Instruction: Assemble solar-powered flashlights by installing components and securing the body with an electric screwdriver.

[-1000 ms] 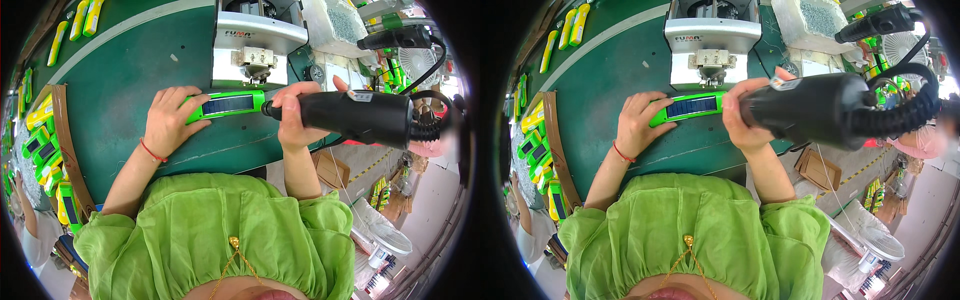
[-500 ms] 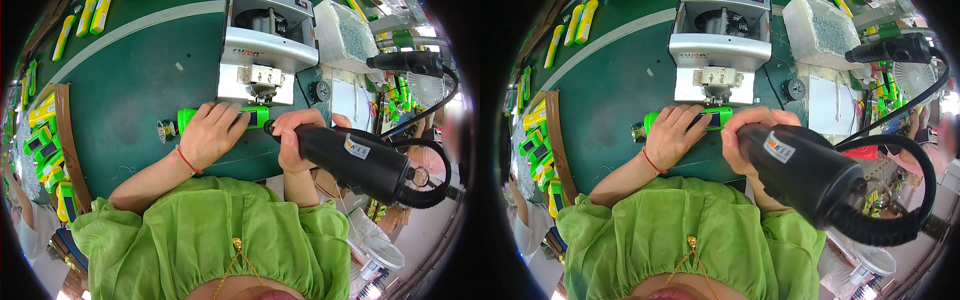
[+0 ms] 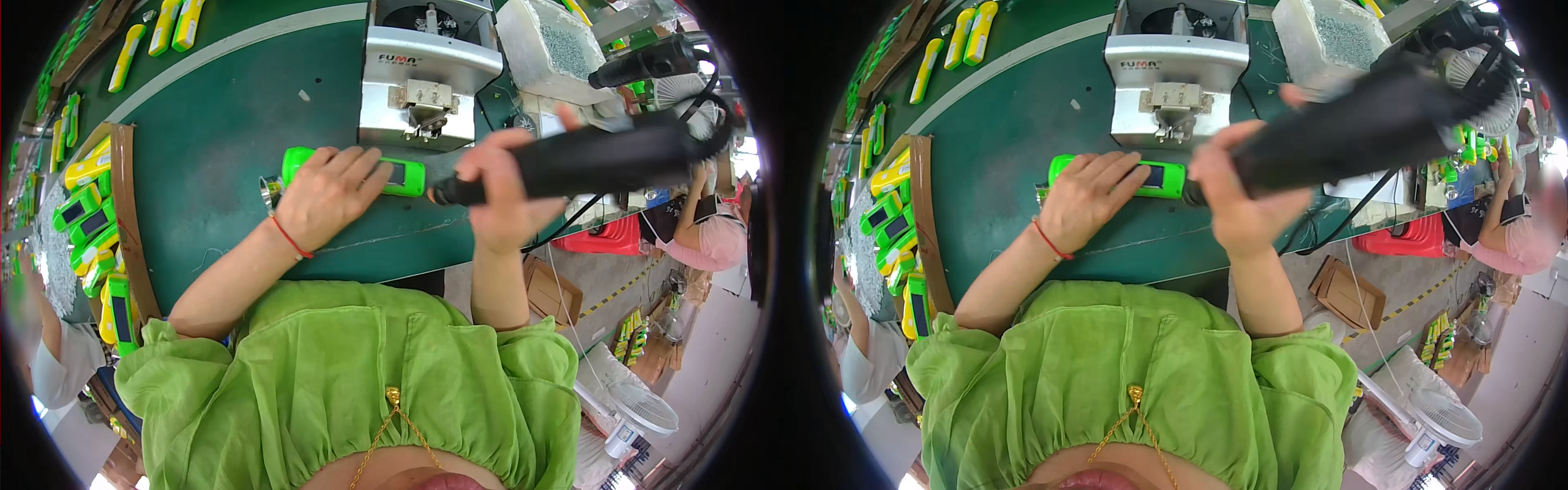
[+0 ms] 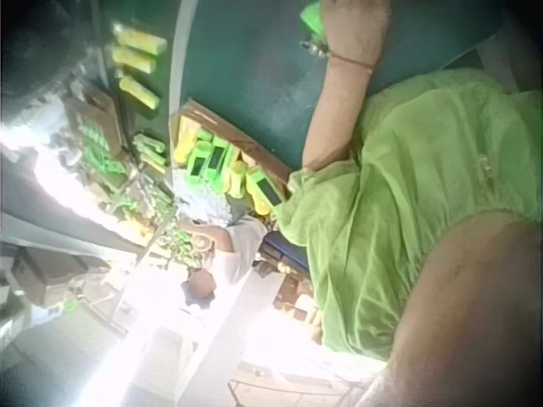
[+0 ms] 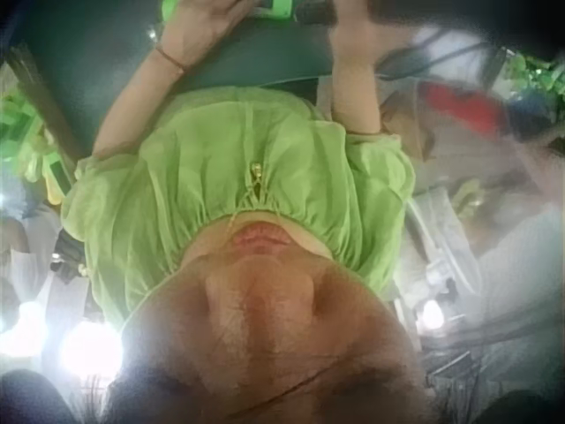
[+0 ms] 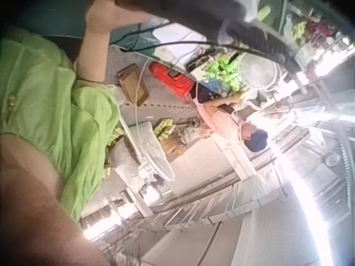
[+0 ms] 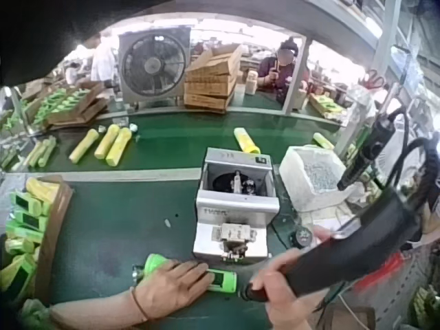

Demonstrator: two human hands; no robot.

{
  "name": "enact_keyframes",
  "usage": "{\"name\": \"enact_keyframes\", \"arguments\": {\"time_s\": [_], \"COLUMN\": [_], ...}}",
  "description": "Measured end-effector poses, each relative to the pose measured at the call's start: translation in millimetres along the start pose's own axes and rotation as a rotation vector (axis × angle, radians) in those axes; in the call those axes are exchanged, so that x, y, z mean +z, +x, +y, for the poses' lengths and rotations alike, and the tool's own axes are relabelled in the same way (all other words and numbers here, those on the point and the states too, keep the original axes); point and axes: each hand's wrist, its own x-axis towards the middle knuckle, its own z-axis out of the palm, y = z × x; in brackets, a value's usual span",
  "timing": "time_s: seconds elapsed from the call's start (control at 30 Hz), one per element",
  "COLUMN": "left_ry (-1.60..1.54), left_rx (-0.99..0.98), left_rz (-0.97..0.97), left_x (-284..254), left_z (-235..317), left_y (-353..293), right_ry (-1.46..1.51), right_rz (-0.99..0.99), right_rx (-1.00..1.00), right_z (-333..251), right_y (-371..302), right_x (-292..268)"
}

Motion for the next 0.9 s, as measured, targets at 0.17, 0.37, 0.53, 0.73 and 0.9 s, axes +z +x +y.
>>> {"name": "enact_keyframes", "arguments": {"time_s": [0.17, 0.37, 0.53, 0.73, 0.9], "left_ry": [-0.196, -0.135, -0.085, -0.053, 0.110], "left_rx": [-0.222, -0.249, -0.296, -0.576, -0.380], "left_rz": [-0.191, -0.096, -0.111, -0.275, -0.084], "left_x": [-31.8, -24.8, -27.9, -50.9, -11.4], "left_z": [-39.1, -31.5, -26.3, -109.1, -243.4], "left_y": [-32.3, -46.3, -32.9, -32.6, 55.9], "right_ry": [-0.157, -0.093, -0.258, -0.764, -0.357], "right_rz": [-0.014, -0.153, -0.107, -0.044, -0.064], "right_rx": [-0.328, -0.158, -0.238, 0.029, -0.065], "right_z": [-36.5, -5.6, -14.3, -14.3, -2.7], "right_y": [-6.9, -21.9, -17.3, -15.3, -4.4], "right_x": [-20.3, -22.0, -19.4, -26.5, -22.6]}}
